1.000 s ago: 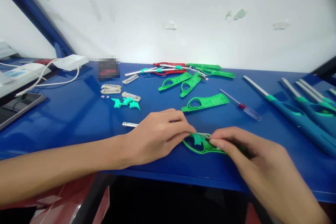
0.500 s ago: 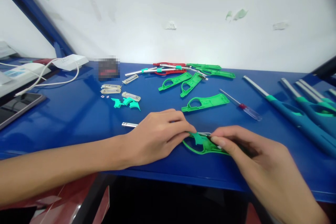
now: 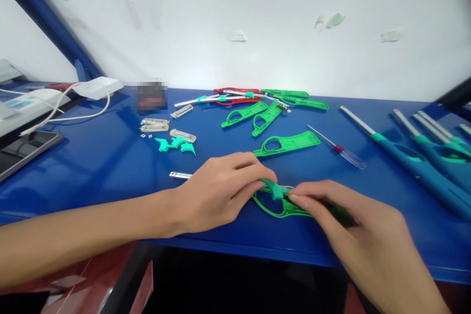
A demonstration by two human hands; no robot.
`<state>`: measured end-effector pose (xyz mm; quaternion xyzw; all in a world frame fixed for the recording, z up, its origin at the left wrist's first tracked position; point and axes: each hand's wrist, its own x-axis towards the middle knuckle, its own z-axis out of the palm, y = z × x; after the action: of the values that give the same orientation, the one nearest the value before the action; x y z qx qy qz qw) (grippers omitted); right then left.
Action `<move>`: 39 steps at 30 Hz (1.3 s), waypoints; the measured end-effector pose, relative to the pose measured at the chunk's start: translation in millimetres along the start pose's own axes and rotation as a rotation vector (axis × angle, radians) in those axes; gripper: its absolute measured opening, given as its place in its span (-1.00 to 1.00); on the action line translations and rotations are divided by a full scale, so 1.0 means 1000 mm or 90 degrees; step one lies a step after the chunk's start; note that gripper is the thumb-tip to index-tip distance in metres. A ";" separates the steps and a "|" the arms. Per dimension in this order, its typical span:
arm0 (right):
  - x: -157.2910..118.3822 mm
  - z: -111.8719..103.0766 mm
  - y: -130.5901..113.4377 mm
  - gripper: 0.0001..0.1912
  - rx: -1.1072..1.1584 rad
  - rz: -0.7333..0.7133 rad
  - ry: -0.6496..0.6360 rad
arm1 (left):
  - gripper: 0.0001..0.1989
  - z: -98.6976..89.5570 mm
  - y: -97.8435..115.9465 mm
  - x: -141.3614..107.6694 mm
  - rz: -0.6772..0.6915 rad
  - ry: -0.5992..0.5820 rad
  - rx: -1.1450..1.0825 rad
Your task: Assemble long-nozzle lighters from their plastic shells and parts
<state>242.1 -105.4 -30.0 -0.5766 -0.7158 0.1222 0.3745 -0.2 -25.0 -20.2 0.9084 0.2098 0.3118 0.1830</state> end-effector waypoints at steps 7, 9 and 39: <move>0.001 0.001 -0.004 -0.79 0.020 0.004 0.008 | -0.80 0.002 0.001 0.001 0.057 0.043 0.051; 0.001 0.001 -0.005 -0.80 0.030 0.002 0.005 | -0.81 0.002 0.001 0.001 0.077 0.055 0.079; -0.001 -0.008 -0.001 -0.94 0.063 -0.079 -0.005 | -0.87 0.004 -0.001 0.003 0.134 0.060 0.059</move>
<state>246.4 -108.3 -24.2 -0.5114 -0.7445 0.1364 0.4069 4.0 -23.4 -21.8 0.9172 0.1363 0.3616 0.0970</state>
